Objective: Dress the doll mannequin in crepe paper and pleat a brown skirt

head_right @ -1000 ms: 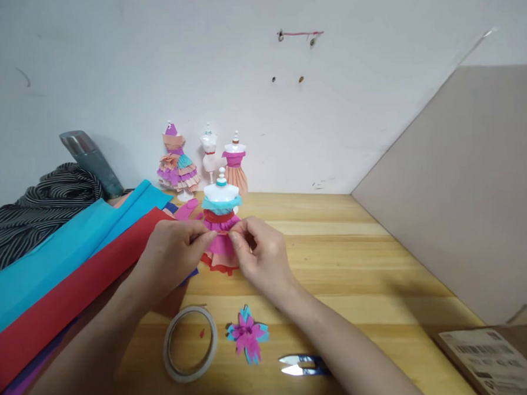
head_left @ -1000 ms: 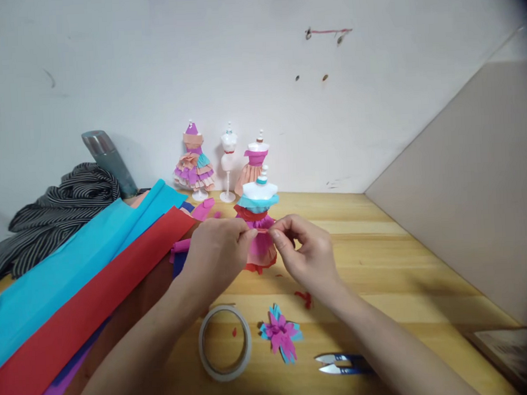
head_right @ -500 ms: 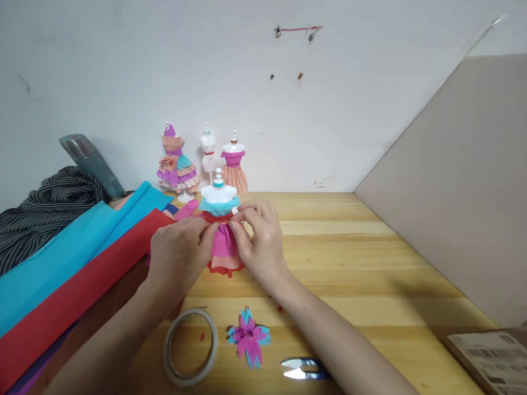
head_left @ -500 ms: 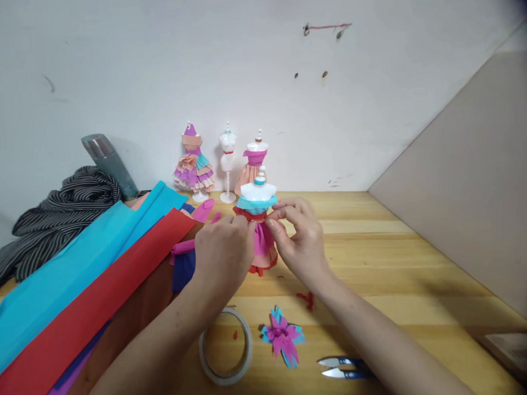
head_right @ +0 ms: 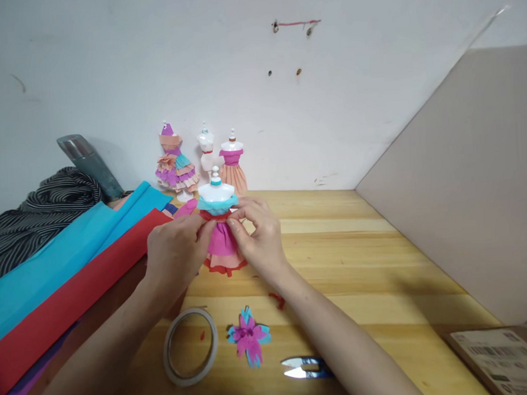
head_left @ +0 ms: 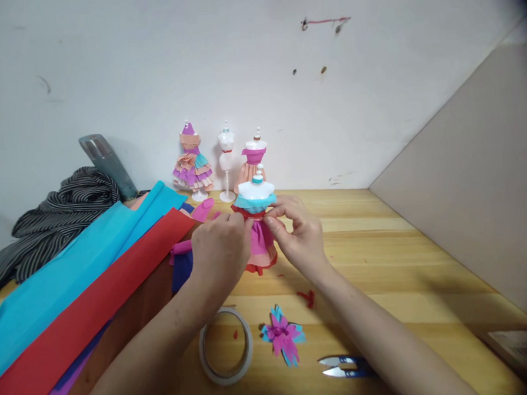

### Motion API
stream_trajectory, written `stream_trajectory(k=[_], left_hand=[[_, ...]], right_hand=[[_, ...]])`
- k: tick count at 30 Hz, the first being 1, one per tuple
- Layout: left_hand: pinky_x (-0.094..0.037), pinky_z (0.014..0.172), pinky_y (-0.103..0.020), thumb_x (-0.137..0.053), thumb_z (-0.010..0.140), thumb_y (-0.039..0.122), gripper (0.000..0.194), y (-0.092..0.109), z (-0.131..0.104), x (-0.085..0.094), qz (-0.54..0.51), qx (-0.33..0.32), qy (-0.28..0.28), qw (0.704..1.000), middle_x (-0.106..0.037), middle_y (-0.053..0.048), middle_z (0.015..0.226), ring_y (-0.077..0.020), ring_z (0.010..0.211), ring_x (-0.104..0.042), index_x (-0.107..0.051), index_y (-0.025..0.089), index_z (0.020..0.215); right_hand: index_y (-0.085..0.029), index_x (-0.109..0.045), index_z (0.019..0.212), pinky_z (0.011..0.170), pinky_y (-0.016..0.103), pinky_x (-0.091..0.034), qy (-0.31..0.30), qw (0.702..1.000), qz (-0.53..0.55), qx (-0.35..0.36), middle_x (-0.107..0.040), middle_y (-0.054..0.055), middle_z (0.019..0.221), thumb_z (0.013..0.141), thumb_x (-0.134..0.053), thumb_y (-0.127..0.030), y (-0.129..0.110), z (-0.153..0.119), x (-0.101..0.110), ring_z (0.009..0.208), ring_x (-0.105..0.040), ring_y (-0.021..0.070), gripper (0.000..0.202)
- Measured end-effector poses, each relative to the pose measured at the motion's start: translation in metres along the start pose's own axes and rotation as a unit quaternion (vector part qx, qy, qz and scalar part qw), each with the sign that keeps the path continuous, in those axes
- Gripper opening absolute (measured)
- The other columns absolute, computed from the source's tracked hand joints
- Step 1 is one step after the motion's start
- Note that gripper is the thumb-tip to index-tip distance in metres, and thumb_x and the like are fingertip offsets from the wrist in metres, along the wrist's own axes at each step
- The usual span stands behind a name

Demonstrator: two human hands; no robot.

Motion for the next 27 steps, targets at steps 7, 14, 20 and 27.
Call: stream_trajectory(k=[7, 14, 20, 27], left_hand=[[-0.022, 0.054, -0.028, -0.047, 0.094, 0.035, 0.034, -0.004, 0.005, -0.004, 0.012, 0.015, -0.015, 1.0, -0.072, -0.01, 0.075, -0.023, 0.067, -0.065, -0.069, 0.015, 0.078], [-0.019, 0.052, -0.028, -0.056, 0.088, 0.041, 0.03, -0.012, 0.006, -0.001, -0.017, 0.021, 0.032, 0.999, -0.068, -0.006, 0.07, -0.0204, 0.062, -0.06, -0.064, 0.017, 0.073], [-0.026, 0.054, -0.026, -0.069, 0.08, 0.032, 0.018, -0.016, 0.01, 0.007, -0.112, -0.016, 0.117, 0.987, -0.064, -0.004, 0.078, -0.0173, 0.069, -0.055, -0.06, 0.017, 0.076], [-0.032, 0.057, -0.023, -0.071, 0.078, 0.023, 0.023, -0.024, 0.022, -0.001, -0.294, -0.096, 0.126, 0.943, -0.048, 0.003, 0.059, -0.0119, 0.061, -0.045, -0.055, 0.017, 0.062]], right_hand=[[-0.021, -0.062, 0.068, 0.081, 0.037, -0.048, 0.008, 0.998, 0.042, -0.042, -0.069, 0.004, 0.078, 0.082, -0.061, -0.02, 0.016, -0.001, -0.001, 0.086, -0.064, 0.0214, 0.014], [-0.021, -0.064, 0.067, 0.079, 0.036, -0.048, 0.003, 0.992, 0.085, -0.092, -0.069, 0.002, 0.075, 0.08, -0.063, -0.024, 0.03, -0.001, -0.004, 0.08, -0.064, 0.02, 0.013], [-0.021, -0.067, 0.068, 0.079, 0.034, -0.047, 0.01, 0.986, 0.129, -0.109, -0.068, 0.001, 0.075, 0.079, -0.066, -0.022, 0.04, -0.003, -0.007, 0.079, -0.063, 0.0182, 0.011], [-0.021, -0.069, 0.07, 0.078, 0.034, -0.047, 0.001, 0.974, 0.184, -0.131, -0.068, 0.001, 0.076, 0.077, -0.07, -0.023, 0.051, -0.003, -0.013, 0.079, -0.063, 0.0181, 0.007]])
Point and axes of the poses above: each hand's wrist, its own z-axis towards the middle knuckle, its own x-axis out of the back of the hand, y = z × x, the point moved 10 cm from there along z, towards the middle knuckle
